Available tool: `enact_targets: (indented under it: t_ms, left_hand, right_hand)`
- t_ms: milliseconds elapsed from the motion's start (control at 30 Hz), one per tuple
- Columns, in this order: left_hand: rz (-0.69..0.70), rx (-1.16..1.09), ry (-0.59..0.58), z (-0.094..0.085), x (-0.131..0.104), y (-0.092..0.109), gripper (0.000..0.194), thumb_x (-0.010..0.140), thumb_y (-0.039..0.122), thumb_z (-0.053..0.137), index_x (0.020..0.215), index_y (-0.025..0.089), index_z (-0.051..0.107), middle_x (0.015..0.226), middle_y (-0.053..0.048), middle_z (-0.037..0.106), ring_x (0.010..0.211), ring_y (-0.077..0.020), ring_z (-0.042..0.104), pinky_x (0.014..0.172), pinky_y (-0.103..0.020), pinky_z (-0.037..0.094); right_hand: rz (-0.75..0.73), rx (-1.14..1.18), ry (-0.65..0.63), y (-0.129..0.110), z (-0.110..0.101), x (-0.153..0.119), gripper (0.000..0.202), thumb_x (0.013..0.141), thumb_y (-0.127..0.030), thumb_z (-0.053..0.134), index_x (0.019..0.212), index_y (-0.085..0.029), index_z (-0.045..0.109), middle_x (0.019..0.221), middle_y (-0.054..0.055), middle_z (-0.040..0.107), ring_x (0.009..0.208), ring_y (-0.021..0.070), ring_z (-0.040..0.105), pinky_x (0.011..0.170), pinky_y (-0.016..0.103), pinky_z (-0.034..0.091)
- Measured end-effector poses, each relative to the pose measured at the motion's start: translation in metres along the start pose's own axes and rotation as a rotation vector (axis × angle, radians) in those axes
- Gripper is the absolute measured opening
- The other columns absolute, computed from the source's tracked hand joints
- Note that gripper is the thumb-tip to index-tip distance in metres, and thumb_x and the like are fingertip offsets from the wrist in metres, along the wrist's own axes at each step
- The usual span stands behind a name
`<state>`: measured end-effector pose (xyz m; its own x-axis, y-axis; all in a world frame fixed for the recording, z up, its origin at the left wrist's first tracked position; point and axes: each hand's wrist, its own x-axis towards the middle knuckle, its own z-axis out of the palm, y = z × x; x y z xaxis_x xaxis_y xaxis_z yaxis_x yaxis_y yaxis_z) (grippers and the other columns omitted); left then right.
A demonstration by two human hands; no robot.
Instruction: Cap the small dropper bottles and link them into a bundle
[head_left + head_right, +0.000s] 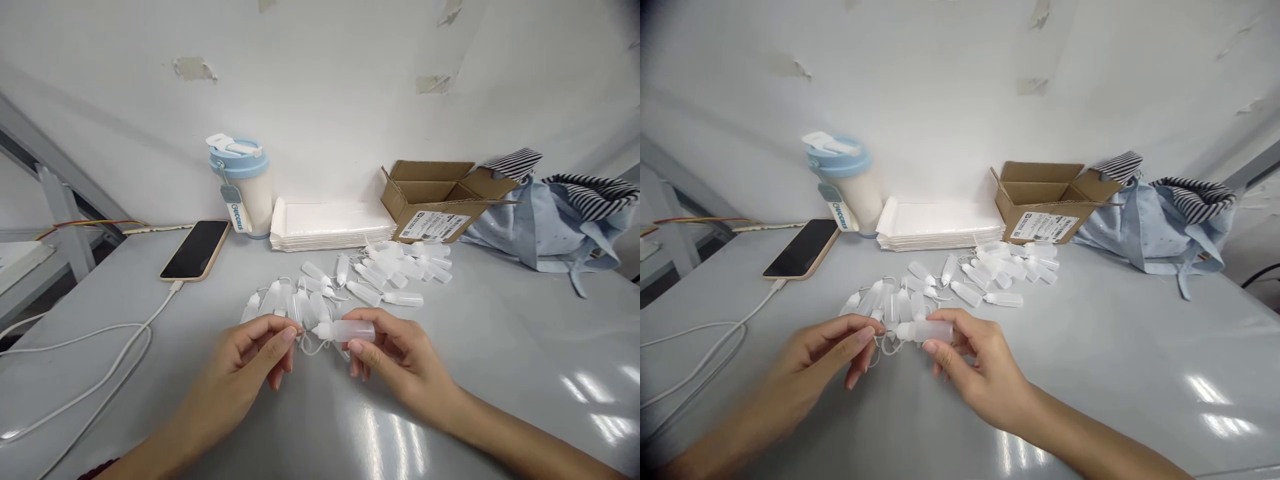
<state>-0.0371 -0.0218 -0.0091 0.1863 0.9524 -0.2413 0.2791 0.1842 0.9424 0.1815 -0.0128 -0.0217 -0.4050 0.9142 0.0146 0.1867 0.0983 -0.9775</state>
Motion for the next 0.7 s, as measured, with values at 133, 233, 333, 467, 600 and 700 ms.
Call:
enact_targets:
  t_ms: [133,233,333,467,600,700]
  left_hand:
    - [-0.037,0.009,-0.013,0.0000,0.0001,-0.0007,0.026,0.086,0.044,0.051,0.081,0.020,0.061,0.059,0.005,0.052,0.052,-0.0098,0.048,0.055,-0.022,0.039]
    - [-0.042,0.022,-0.036,0.0001,0.0003,0.0011,0.026,0.085,0.042,0.053,0.075,0.019,0.060,0.060,0.004,0.052,0.052,-0.0095,0.048,0.053,-0.021,0.038]
    - [-0.026,0.031,-0.050,-0.0001,0.0005,0.0020,0.025,0.085,0.039,0.053,0.072,0.019,0.058,0.059,0.005,0.051,0.051,-0.0091,0.047,0.053,-0.021,0.038]
    - [-0.010,0.019,-0.066,-0.0001,0.0003,-0.0010,0.026,0.086,0.039,0.051,0.072,0.019,0.058,0.058,0.004,0.050,0.050,-0.0092,0.046,0.051,-0.020,0.038]
    - [-0.007,-0.008,-0.075,0.0010,-0.0003,-0.0047,0.025,0.085,0.039,0.052,0.073,0.018,0.058,0.058,0.005,0.050,0.049,-0.0085,0.046,0.050,-0.019,0.037]
    - [-0.013,-0.004,-0.078,0.0020,-0.0009,-0.0050,0.026,0.086,0.039,0.052,0.072,0.018,0.058,0.057,0.005,0.050,0.049,-0.0083,0.046,0.049,-0.019,0.037]
  right_hand:
    - [-0.021,-0.034,0.001,-0.0004,0.0004,0.0002,0.027,0.087,-0.031,0.055,0.108,-0.016,0.058,0.063,0.001,0.062,0.056,0.0133,0.059,0.055,0.026,0.050]
    - [-0.044,-0.100,-0.016,-0.0022,0.0008,-0.0002,0.028,0.086,-0.032,0.055,0.109,-0.015,0.060,0.064,0.001,0.062,0.058,0.0138,0.060,0.054,0.026,0.049]
    - [-0.081,-0.145,-0.029,-0.0023,0.0009,-0.0008,0.028,0.087,-0.030,0.054,0.110,-0.015,0.061,0.062,0.000,0.060,0.057,0.0133,0.059,0.054,0.025,0.048]
    - [-0.121,-0.163,-0.022,-0.0008,0.0013,-0.0014,0.028,0.087,-0.029,0.054,0.111,-0.015,0.061,0.061,-0.001,0.059,0.054,0.0121,0.057,0.053,0.024,0.048]
    - [-0.141,-0.158,-0.047,-0.0008,0.0016,-0.0008,0.024,0.088,-0.027,0.054,0.108,-0.017,0.063,0.059,-0.002,0.057,0.054,0.0113,0.055,0.052,0.022,0.045]
    - [-0.144,-0.170,-0.053,-0.0010,0.0008,-0.0006,0.025,0.088,-0.027,0.053,0.109,-0.017,0.062,0.057,-0.003,0.056,0.053,0.0112,0.054,0.052,0.023,0.044]
